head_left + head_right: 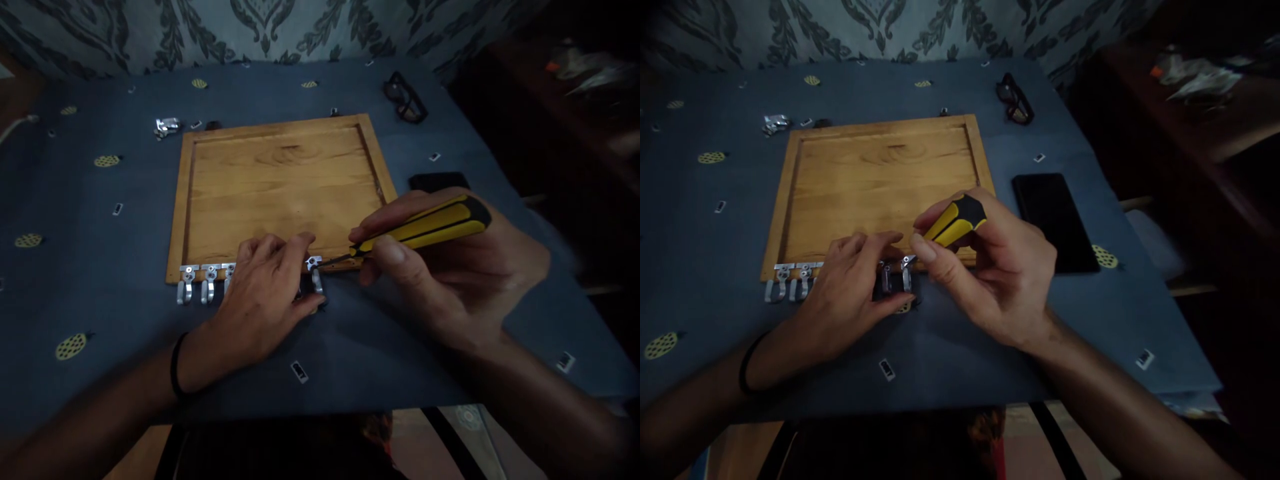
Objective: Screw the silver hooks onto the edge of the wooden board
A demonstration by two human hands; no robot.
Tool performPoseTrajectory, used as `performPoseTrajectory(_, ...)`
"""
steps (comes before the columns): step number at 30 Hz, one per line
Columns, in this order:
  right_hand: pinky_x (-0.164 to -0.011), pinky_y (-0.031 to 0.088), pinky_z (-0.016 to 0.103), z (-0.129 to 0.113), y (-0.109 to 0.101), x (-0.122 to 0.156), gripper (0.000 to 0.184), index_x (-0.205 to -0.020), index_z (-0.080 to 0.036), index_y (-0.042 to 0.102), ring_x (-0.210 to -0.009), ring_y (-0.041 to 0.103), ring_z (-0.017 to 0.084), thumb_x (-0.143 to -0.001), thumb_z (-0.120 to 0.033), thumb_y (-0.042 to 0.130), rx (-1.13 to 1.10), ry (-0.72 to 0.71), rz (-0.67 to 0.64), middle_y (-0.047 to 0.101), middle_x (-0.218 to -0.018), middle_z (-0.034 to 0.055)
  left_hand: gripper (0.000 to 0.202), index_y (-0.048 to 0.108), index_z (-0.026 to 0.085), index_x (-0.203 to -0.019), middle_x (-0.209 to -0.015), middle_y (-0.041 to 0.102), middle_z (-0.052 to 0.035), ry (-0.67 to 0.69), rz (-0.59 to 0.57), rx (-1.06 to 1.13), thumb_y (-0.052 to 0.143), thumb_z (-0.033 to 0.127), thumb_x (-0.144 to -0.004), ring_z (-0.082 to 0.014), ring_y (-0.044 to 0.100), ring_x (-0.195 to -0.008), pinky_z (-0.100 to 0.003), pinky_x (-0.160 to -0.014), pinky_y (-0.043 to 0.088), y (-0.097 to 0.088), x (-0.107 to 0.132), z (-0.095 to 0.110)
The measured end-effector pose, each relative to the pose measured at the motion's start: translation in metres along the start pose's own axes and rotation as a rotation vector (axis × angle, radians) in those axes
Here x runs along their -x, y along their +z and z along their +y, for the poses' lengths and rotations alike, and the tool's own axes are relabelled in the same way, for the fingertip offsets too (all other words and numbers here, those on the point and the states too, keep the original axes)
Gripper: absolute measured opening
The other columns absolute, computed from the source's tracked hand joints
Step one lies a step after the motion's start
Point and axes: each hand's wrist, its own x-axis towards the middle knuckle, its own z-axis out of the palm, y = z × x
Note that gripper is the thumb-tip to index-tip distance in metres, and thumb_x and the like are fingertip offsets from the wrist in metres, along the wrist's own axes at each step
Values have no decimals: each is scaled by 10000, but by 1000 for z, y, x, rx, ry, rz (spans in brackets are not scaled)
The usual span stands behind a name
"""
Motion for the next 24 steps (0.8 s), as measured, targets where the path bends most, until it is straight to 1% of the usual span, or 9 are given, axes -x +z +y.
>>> performPoseTrajectory(9, -622, 548, 301, 2, -1, -3, 160, -987, -257, 692, -683, 704, 135, -874, -155, 741, 13, -99, -57, 725, -855, -30, 627, 476, 139, -1345, -1144, 697, -81, 10, 6, 2, 816, 268, -835, -287, 603, -1096, -439, -943, 439, 0, 0, 0)
performPoseTrajectory(11, -623, 560, 315, 2, -3, -5, 145, -1002, -254, 696, -688, 705, 149, -883, -181, 736, -13, -127, -101, 726, -863, -18, 631, 469, 140, -1355, -1158, 695, -84, 11, 0, 3, 811, 273, -842, -287, 600, -1103, -441, -949, 436, 0, 1, 0)
performPoseTrajectory(14, -605, 579, 347, -1, -10, -7, 115, -1048, -265, 710, -705, 719, 182, -943, -246, 666, -73, -125, -202, 733, -911, 14, 645, 459, 155, -1371, -1190, 693, -89, 0, -9, 8, 810, 287, -846, -287, 601, -1103, -445, -955, 437, 0, 1, 0)
performPoseTrajectory(16, -555, 563, 338, -3, -13, -8, 90, -997, -271, 725, -657, 709, 178, -950, -235, 657, -35, -97, -230, 736, -904, 18, 642, 462, 177, -1372, -1211, 692, -87, -17, -17, 20, 810, 290, -844, -289, 602, -1117, -448, -967, 437, 0, 1, 0)
performPoseTrajectory(19, -521, 530, 326, -4, -15, -9, 70, -881, -256, 713, -601, 681, 165, -916, -197, 704, 75, -115, -229, 738, -855, 14, 640, 470, 186, -1363, -1206, 698, -83, -35, -25, 39, 817, 281, -833, -297, 603, -1133, -459, -983, 435, 0, 0, 0)
performPoseTrajectory(21, -529, 512, 331, -3, -14, -9, 72, -853, -256, 696, -625, 682, 182, -900, -217, 734, 118, -174, -199, 721, -792, 11, 640, 475, 173, -1359, -1189, 702, -84, -33, -24, 40, 819, 273, -828, -297, 605, -1123, -460, -978, 436, 0, 0, 0)
performPoseTrajectory(24, -523, 488, 312, 0, -8, -10, 129, -809, -264, 675, -629, 675, 185, -858, -227, 788, 141, -267, -145, 679, -702, -4, 633, 477, 160, -1351, -1173, 703, -83, -16, -6, 29, 816, 280, -831, -292, 605, -1104, -454, -966, 442, 1, 0, -1)
